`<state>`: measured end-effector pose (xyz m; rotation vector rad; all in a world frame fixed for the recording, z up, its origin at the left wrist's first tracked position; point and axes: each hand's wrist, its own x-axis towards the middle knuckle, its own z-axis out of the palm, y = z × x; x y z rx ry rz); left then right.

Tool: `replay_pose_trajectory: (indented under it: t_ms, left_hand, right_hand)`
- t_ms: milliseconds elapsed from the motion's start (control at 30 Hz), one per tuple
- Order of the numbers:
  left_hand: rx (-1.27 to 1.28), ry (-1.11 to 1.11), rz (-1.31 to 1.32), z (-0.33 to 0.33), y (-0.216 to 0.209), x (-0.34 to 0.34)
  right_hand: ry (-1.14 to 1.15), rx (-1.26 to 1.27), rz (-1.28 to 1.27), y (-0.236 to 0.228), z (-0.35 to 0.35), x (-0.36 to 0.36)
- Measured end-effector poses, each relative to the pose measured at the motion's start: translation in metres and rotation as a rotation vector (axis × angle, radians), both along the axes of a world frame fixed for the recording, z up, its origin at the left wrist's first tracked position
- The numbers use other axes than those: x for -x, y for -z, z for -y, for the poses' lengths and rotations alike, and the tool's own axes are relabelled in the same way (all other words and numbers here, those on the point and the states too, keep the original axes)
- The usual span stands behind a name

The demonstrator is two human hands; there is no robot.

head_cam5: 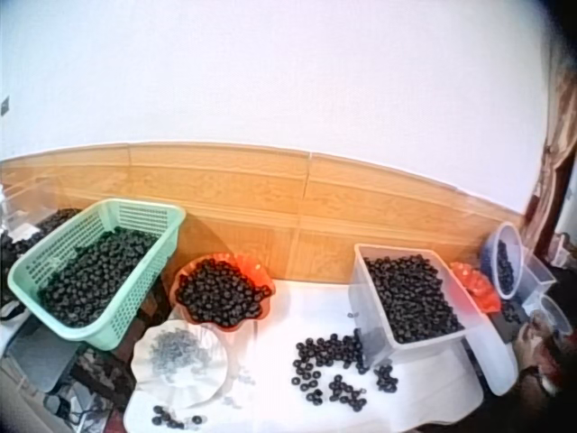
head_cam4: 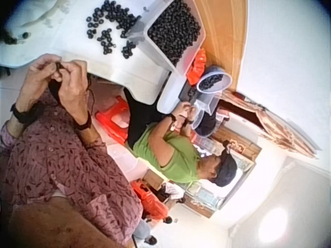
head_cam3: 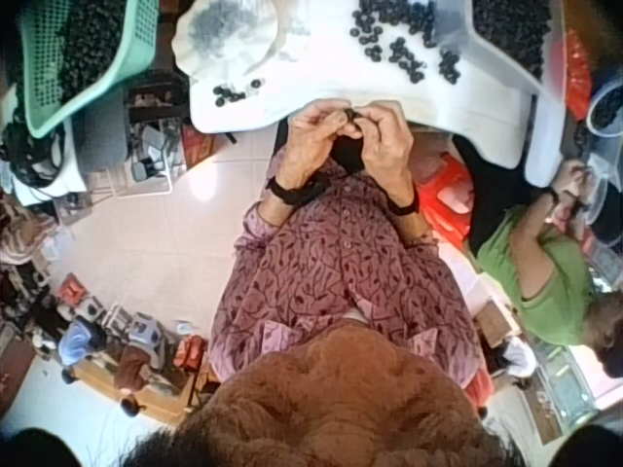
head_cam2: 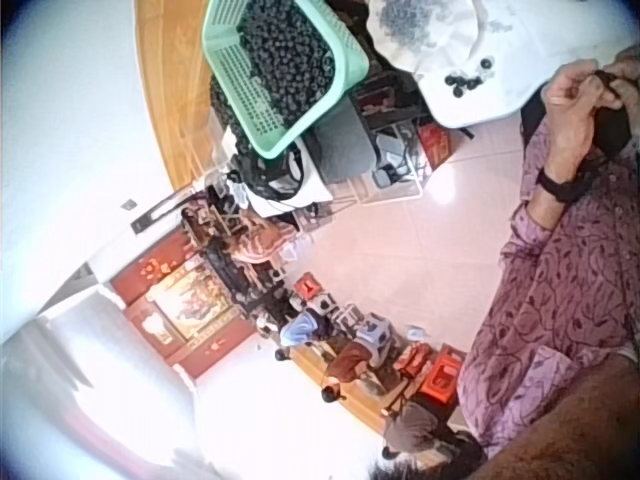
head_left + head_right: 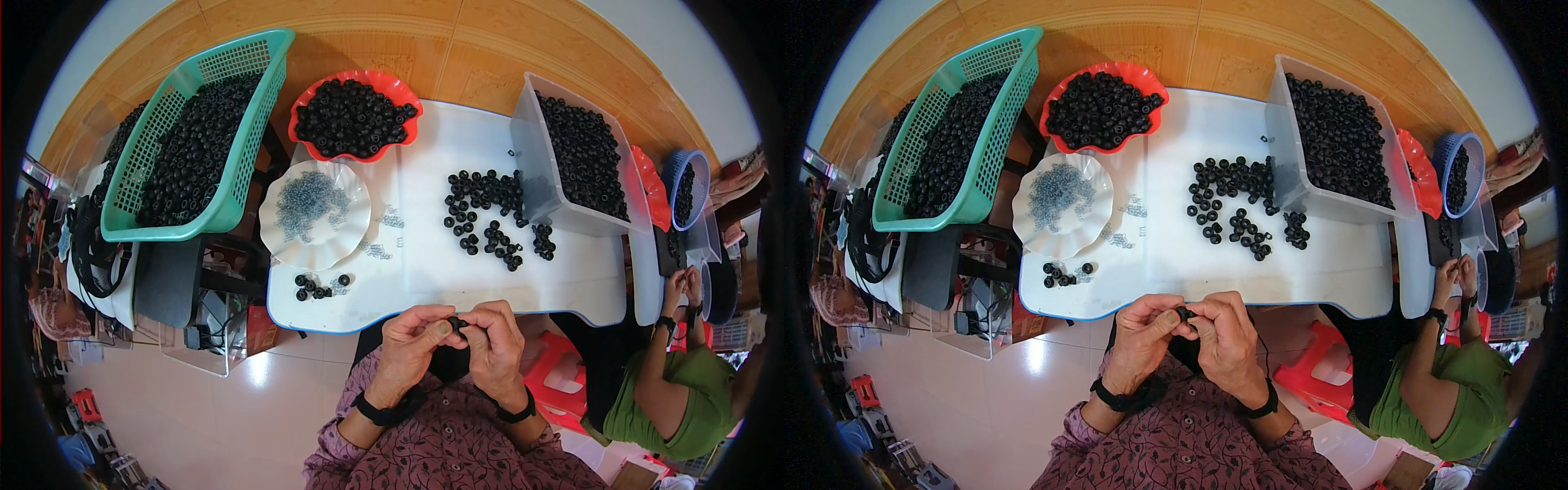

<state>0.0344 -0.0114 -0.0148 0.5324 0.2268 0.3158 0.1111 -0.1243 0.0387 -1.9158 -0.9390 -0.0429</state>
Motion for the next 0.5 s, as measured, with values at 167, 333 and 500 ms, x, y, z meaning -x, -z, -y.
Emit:
replay_pose_trajectory:
  t_ms: [167,333,500]
  left_hand:
    - [0.011,0.019,0.027,-0.001,0.004,-0.002]
    - [0.044,0.027,0.015,0.002,0.010,-0.003]
    - [-0.119,-0.030,-0.095,0.004,0.005,-0.002]
  right_hand:
    - [-0.003,0.004,0.023,-0.001,-0.001,-0.002]
    - [-0.012,0.018,0.055,0.004,0.001,-0.006]
    - [-0.032,0.036,0.047,0.005,0.003,-0.008]
